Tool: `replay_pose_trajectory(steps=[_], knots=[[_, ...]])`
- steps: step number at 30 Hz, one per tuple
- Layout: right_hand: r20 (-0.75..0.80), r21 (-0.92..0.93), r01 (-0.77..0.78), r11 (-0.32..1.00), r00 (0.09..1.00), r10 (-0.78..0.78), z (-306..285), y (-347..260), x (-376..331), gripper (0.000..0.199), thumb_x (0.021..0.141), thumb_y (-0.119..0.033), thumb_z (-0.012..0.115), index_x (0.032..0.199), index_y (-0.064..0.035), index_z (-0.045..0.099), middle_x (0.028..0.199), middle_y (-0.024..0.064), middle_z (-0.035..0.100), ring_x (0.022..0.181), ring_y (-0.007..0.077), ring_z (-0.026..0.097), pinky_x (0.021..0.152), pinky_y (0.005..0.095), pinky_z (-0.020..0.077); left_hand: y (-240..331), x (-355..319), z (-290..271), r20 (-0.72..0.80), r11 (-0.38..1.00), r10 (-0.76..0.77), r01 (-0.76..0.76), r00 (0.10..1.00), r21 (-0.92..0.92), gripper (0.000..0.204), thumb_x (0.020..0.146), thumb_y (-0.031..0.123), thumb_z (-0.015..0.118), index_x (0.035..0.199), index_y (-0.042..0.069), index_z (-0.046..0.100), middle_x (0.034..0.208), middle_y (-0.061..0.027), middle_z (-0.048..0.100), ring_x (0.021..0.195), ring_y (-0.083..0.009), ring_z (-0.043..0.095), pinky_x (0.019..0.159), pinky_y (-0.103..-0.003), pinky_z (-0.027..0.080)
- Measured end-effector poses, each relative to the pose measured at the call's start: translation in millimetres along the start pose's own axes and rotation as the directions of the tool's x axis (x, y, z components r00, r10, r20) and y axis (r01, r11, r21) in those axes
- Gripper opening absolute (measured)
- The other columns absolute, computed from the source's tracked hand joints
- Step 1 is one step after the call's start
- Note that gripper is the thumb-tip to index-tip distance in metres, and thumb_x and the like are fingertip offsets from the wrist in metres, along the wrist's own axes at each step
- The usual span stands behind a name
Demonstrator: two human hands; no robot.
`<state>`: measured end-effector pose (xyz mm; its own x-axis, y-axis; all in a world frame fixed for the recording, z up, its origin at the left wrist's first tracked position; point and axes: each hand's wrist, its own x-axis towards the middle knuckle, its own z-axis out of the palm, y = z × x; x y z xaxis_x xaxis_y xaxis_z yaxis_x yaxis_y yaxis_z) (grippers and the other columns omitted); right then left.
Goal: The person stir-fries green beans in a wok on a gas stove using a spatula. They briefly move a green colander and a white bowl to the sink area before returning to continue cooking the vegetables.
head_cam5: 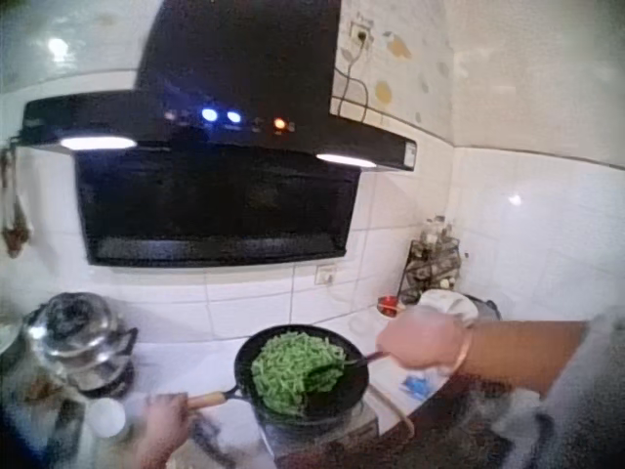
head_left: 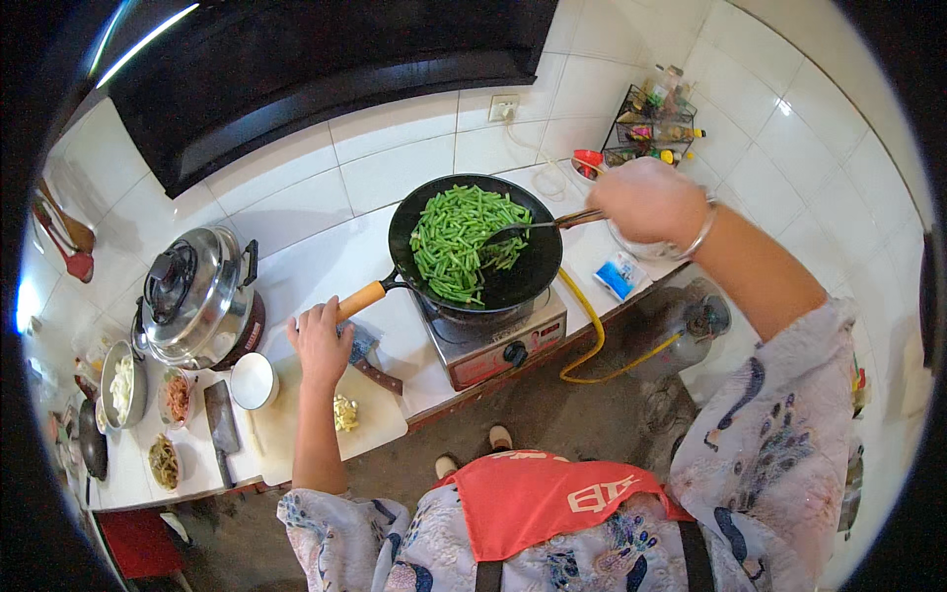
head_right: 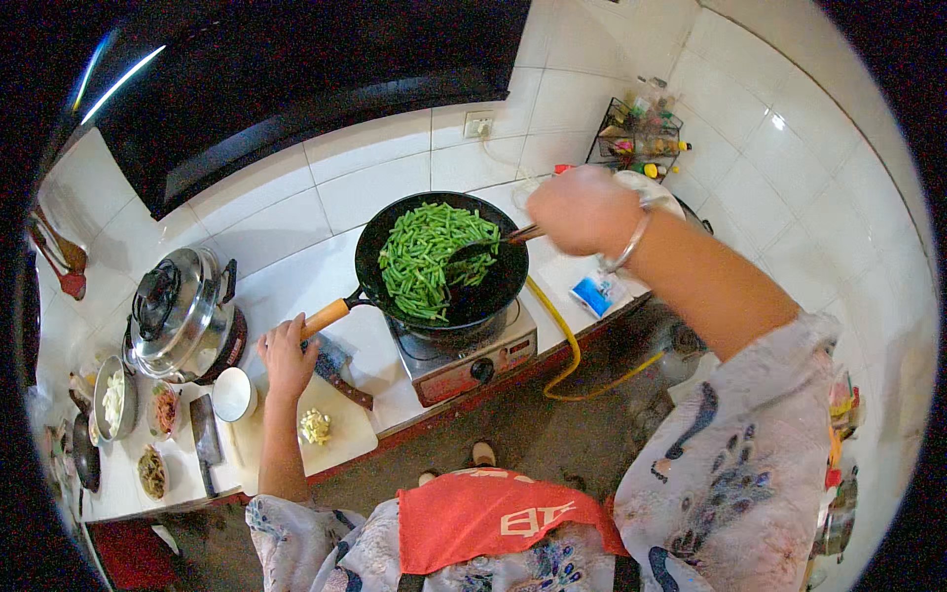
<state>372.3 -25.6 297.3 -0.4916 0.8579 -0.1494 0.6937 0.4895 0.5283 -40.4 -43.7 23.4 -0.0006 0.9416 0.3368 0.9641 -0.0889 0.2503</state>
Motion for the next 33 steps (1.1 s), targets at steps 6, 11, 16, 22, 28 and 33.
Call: replay_pose_trajectory(steps=[6,11,16,22,28,33], knots=[[0.405,0.204,-0.314,0.927,0.889,0.212,-9.4,58.3,15.8,0.02,0.084,-0.013,0.054,0.094,-0.0017,0.068,0.076,0.0155,0.069,0.062,0.0251,0.067,0.054,0.0391,0.052,-0.5,-4.0,-0.4,-0.028,1.0,-0.008,0.008,1.0,0.005,0.056,0.077,0.022,0.075,0.129,0.015,0.056,0.12,-0.0061,0.061,0.117,-0.0261,0.053,0.109,-0.054,0.028],[0.648,0.536,-0.513,0.67,0.759,0.063,68.0,82.9,44.1,0.029,0.09,-0.027,0.059,0.102,-0.0017,0.065,0.064,0.0052,0.063,0.048,0.0117,0.054,0.044,0.0306,0.044,6.6,2.5,5.6,-0.081,1.0,0.018,-0.02,0.997,-0.017,0.049,0.077,0.022,0.074,0.124,0.015,0.06,0.113,-0.0058,0.063,0.111,-0.0266,0.055,0.106,-0.052,0.031],[0.422,0.732,-0.314,0.604,0.905,-0.042,89.1,73.3,35.0,0.039,0.083,-0.021,0.07,0.118,-0.0055,0.066,0.063,0.0046,0.061,0.048,0.0117,0.055,0.044,0.0289,0.0438,4.4,2.5,6.3,-0.127,1.0,0.008,-0.006,0.992,0.017,0.045,0.077,0.02,0.073,0.12,0.015,0.062,0.106,-0.0058,0.064,0.105,-0.0272,0.057,0.102,-0.049,0.034],[0.362,0.65,-0.258,0.715,0.932,0.008,54.9,102.4,14.9,0.038,0.08,-0.011,0.066,0.117,-0.0066,0.067,0.069,0.0058,0.063,0.054,0.0118,0.058,0.048,0.0287,0.0485,9.1,2.0,4.7,-0.154,0.997,-0.009,0.021,0.988,0.077,0.042,0.077,0.019,0.073,0.117,0.015,0.063,0.102,-0.0061,0.064,0.102,-0.0267,0.058,0.1,-0.047,0.035],[0.341,0.733,-0.32,0.601,0.936,0.083,94.3,117.6,66.4,0.041,0.083,-0.012,0.065,0.123,-0.0077,0.065,0.07,0.0047,0.062,0.059,0.0131,0.059,0.051,0.0302,0.0495,14.5,3.5,6.1,-0.175,0.998,-0.003,0.013,0.985,0.054,0.044,0.075,0.018,0.074,0.118,0.014,0.063,0.102,-0.0064,0.065,0.103,-0.0266,0.058,0.099,-0.045,0.036],[0.254,0.723,-0.1,0.684,0.959,-0.128,82.9,77.9,97.1,0.048,0.081,-0.006,0.06,0.129,-0.0112,0.061,0.079,0.0098,0.065,0.065,0.0181,0.062,0.058,0.0338,0.0518,14.3,7.4,8.6,-0.158,0.999,-0.004,0.012,0.987,0.048,0.044,0.074,0.018,0.075,0.117,0.014,0.063,0.104,-0.0062,0.065,0.103,-0.0265,0.058,0.099,-0.045,0.036]])
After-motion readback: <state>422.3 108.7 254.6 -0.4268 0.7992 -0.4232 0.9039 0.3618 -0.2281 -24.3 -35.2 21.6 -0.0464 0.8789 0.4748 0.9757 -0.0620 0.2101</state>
